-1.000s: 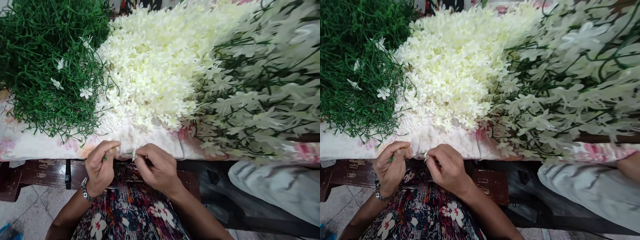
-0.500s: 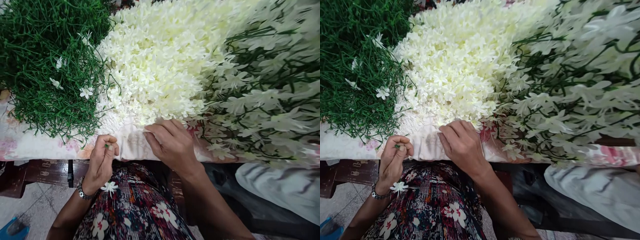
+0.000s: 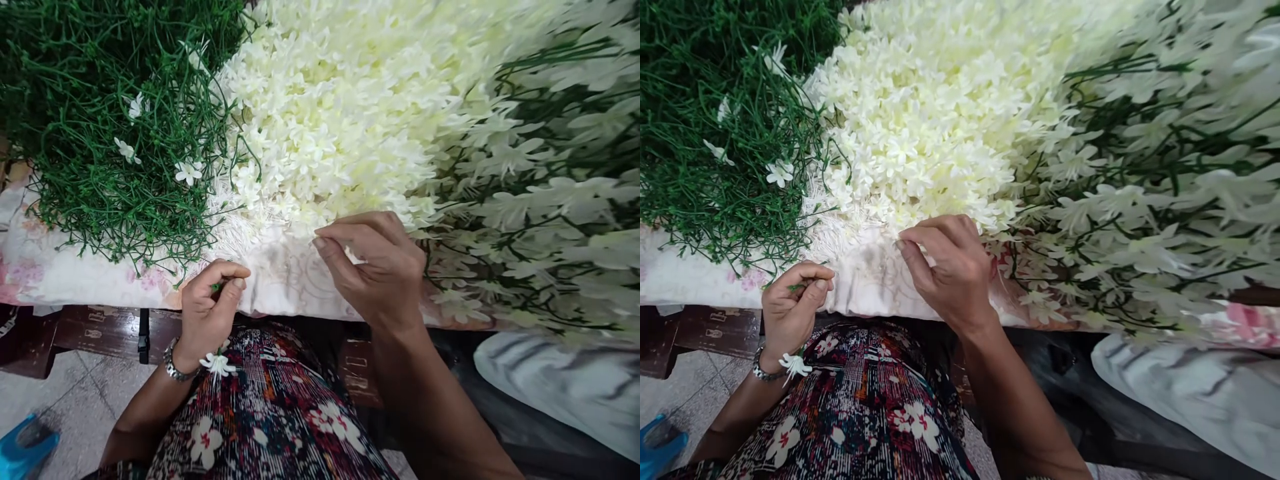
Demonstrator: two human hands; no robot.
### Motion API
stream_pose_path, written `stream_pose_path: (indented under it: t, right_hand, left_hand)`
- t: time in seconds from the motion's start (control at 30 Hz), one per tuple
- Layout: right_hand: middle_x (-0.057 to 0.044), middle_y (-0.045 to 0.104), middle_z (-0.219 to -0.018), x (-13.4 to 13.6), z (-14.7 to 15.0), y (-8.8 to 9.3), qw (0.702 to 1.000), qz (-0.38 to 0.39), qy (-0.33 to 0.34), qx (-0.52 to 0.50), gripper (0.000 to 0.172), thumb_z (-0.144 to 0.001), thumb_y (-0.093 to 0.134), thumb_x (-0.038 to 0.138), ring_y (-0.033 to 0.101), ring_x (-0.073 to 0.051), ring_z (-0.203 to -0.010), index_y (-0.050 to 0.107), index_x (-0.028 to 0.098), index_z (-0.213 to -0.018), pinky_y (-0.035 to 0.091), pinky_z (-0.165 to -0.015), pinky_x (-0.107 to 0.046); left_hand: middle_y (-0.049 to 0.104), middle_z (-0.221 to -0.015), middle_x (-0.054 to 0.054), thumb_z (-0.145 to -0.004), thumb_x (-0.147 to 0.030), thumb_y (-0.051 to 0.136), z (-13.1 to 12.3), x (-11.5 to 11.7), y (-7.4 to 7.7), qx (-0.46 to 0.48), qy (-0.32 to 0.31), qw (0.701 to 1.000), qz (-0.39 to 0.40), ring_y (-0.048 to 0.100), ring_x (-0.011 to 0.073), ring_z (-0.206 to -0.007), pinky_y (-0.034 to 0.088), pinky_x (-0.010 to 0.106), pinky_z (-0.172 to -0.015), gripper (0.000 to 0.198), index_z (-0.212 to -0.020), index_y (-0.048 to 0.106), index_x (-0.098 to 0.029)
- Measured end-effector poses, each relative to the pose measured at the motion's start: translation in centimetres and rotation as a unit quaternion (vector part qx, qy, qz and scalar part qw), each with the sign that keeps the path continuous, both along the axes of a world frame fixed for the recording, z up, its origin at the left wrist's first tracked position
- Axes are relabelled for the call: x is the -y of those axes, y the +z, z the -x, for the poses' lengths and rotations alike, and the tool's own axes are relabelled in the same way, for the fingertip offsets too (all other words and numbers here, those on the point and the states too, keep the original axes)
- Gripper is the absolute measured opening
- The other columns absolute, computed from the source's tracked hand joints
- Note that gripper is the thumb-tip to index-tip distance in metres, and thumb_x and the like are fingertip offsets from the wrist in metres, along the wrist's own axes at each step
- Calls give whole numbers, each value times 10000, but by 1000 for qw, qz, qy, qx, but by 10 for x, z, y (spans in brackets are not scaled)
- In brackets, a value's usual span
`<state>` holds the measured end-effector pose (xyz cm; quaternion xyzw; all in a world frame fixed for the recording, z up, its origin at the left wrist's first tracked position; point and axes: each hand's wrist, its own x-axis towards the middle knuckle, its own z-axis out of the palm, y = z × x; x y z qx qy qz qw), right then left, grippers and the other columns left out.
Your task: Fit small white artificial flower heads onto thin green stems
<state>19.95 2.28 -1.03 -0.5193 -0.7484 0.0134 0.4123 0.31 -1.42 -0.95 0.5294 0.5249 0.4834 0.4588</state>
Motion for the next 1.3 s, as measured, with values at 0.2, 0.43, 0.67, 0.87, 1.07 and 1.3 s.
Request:
stream_pose_path:
  t: [0.2, 0.43, 0.67, 0.87, 1.07, 1.3]
  right_hand:
    - [-1, 573, -678, 3, 6, 6, 987, 69, 23, -143, 52, -719, 573, 171, 533, -119, -630, 580, 207, -756, 435, -587, -268]
    - [9, 576, -676, 14, 16, 14, 940, 176, 115, -269, 55, -718, 581, 162, 530, -95, -620, 585, 194, -763, 427, -569, -236]
    - [14, 591, -642, 19, 33, 13, 914, 266, 184, -245, 42, -748, 548, 172, 535, -69, -578, 584, 170, -770, 436, -526, -185]
    - [-13, 617, -739, 20, 37, 11, 909, 293, 203, -216, 108, -775, 515, 182, 565, -85, -662, 590, 177, -852, 452, -592, -207]
    - [4, 601, -694, 20, 47, 13, 925, 266, 212, -172, 82, -745, 553, 206, 543, -75, -621, 572, 170, -816, 438, -558, -194]
    - [33, 548, -604, 26, 48, 9, 965, 180, 148, -122, 33, -741, 537, 150, 490, -54, -535, 534, 169, -715, 384, -499, -179]
  left_hand:
    - [580, -758, 21, -773, -193, 523, -9, -6, 5, -8, -30, 1000, 4, 460, 53, -534, 377, 165, -443, 185, -943, 596, -185]
    - [592, -755, 19, -761, -212, 534, -23, -14, 17, -8, -79, 997, -18, 475, 62, -545, 413, 188, -513, 208, -963, 572, -174]
    - [516, -610, -11, -738, -208, 560, -12, -7, 13, 0, -65, 998, -17, 448, 74, -551, 359, 192, -481, 99, -657, 539, -155]
    - [509, -594, -18, -737, -203, 560, 3, 2, 7, 1, -14, 1000, 19, 427, 57, -489, 358, 186, -448, 98, -657, 539, -151]
    - [518, -605, -15, -738, -186, 555, 4, 4, 9, 2, -22, 1000, -8, 453, 62, -525, 367, 183, -466, 93, -655, 536, -150]
    - [528, -646, -5, -751, -178, 538, 4, 7, 8, 9, -68, 997, -27, 475, 75, -576, 376, 193, -499, 26, -736, 546, -160]
